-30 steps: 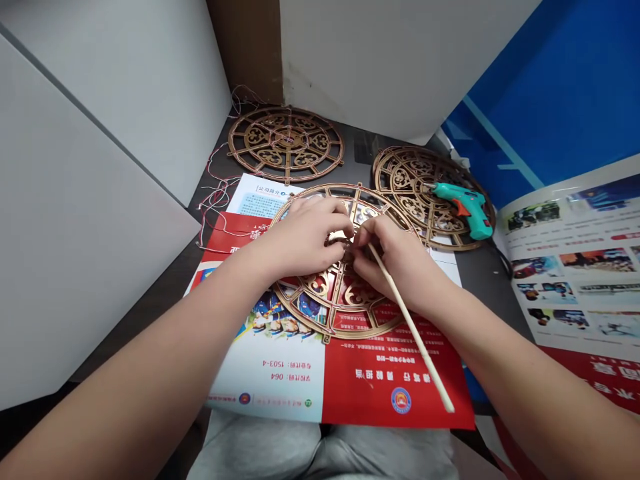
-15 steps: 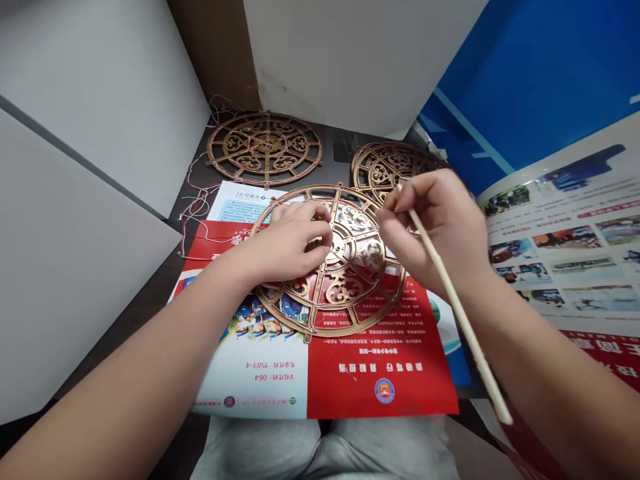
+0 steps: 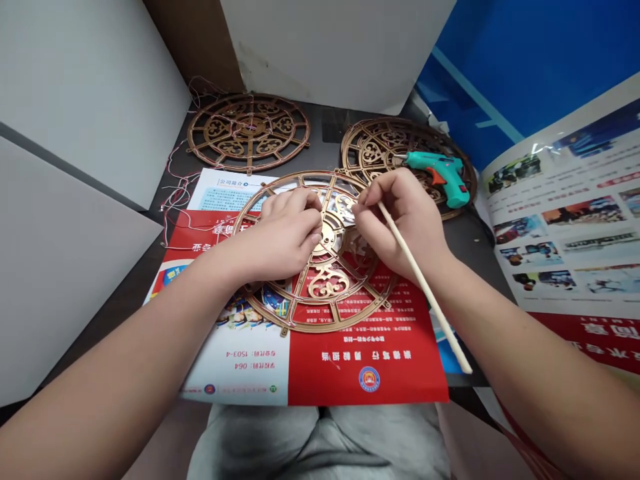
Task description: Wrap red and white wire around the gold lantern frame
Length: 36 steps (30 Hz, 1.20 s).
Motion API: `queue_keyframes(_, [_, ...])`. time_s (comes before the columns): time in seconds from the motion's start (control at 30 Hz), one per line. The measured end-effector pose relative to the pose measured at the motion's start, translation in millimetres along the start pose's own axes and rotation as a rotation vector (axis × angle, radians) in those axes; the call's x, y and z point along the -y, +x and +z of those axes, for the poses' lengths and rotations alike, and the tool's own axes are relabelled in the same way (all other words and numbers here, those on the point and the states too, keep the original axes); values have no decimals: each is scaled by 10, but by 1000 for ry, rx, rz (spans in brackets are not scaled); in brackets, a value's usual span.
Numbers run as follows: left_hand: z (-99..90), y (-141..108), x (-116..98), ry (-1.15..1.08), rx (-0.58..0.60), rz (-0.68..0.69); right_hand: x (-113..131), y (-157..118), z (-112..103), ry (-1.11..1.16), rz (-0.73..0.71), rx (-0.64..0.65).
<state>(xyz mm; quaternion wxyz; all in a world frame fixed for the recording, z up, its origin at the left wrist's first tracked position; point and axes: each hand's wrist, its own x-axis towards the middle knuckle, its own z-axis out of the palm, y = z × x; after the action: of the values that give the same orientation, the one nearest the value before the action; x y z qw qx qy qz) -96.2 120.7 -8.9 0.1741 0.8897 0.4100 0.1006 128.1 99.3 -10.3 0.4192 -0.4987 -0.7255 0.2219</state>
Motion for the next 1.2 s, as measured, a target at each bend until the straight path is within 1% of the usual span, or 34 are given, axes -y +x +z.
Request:
queue_keyframes(0.2, [-25, 1, -6, 4, 19, -5, -41, 12, 30, -2, 7, 41])
queue_keyframes(0.37, [-11, -18, -41, 32, 10, 16, -60, 30, 44, -4, -27, 25])
queue_keyframes(0.43, [-8, -28, -78, 69, 2, 15, -62, 33, 50, -10, -32, 16])
queue_keyframes(0.57, [-23, -46, -156, 186, -32, 39, -78, 40, 66, -4, 12, 23])
queue_keyframes(0.7, [-35, -59, -189, 239, -21, 90, -100, 37, 70, -2, 20, 43])
queue_keyframes(0.83, [-29, -56, -197, 240, -25, 128, -108, 37, 65, 23, -18, 26])
queue_keyframes(0.97, [-18, -32, -206, 203, 40, 123, -116, 51, 72, 50, -58, 20])
queue_keyframes(1.03, [-12, -23, -212, 196, 50, 136, -117, 53, 75, 39, -50, 21])
queue_keyframes(1.2, [-10, -31, -234, 205, 30, 149, -117, 45, 71, 16, -33, 19])
